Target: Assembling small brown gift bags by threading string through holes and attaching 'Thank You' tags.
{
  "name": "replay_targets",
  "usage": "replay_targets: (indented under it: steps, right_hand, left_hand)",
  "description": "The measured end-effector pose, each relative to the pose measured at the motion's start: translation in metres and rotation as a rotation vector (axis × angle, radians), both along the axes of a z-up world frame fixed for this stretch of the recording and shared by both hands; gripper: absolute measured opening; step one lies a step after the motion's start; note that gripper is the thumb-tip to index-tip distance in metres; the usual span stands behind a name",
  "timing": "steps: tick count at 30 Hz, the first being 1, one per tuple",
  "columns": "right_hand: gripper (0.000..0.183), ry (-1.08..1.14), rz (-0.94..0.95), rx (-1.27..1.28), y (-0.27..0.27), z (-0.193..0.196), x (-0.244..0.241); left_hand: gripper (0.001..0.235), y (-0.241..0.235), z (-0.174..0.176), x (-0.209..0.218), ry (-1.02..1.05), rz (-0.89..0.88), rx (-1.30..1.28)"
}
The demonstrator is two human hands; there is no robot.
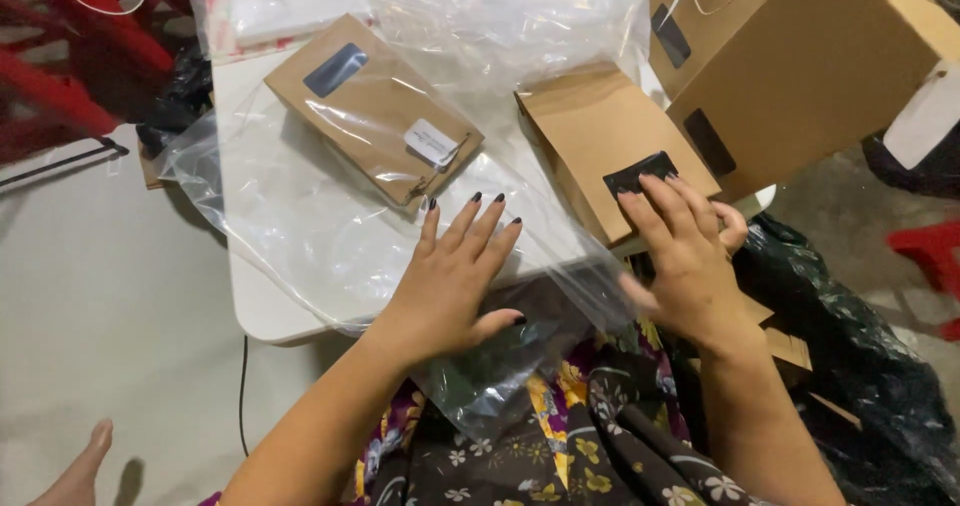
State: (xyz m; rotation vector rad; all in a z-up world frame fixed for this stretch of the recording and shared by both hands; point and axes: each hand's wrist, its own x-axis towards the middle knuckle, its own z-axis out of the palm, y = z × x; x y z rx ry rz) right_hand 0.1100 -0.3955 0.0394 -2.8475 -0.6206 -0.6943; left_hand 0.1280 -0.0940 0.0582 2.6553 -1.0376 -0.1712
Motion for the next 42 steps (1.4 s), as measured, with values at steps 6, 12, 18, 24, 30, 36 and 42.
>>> replay_targets:
  steps: [6,12,18,24,30,36,42]
  right_hand:
    - [0.071,-0.256,0.008,0.057,-0.001,-0.027,-0.018]
    - [0.052,-0.331,0.137,0.357,0.001,0.006,-0.056]
    - [0.019,-0.333,0.287,0.271,0.023,0.006,-0.093]
    - [0.073,-0.092,0.372,0.260,0.051,0.004,-0.084]
    - [0.045,0.440,0.184,1.176,0.043,0.008,-0.012]
    - [0.040,0.593,0.126,1.538,0.081,0.008,0.016]
    - [0.039,0.626,0.098,1.625,0.096,-0.021,0.009]
  left_hand:
    - [0.088,0.005,-0.010,-0.002,0.050,0.029,0.002]
    - [0.097,0.007,-0.023,0.005,0.057,0.031,-0.077]
    - [0.105,0.000,-0.010,-0.008,0.641,0.143,-1.300]
    - [0.045,-0.008,0.019,-0.015,1.030,0.694,-1.470]
    - [0.035,-0.003,-0.010,-0.024,0.974,0.299,-1.562]
    - [0.034,0.015,-0.018,-0.019,0.830,0.408,-1.425]
    - [0.037,0.038,-0.032,-0.017,0.685,0.604,-1.513]
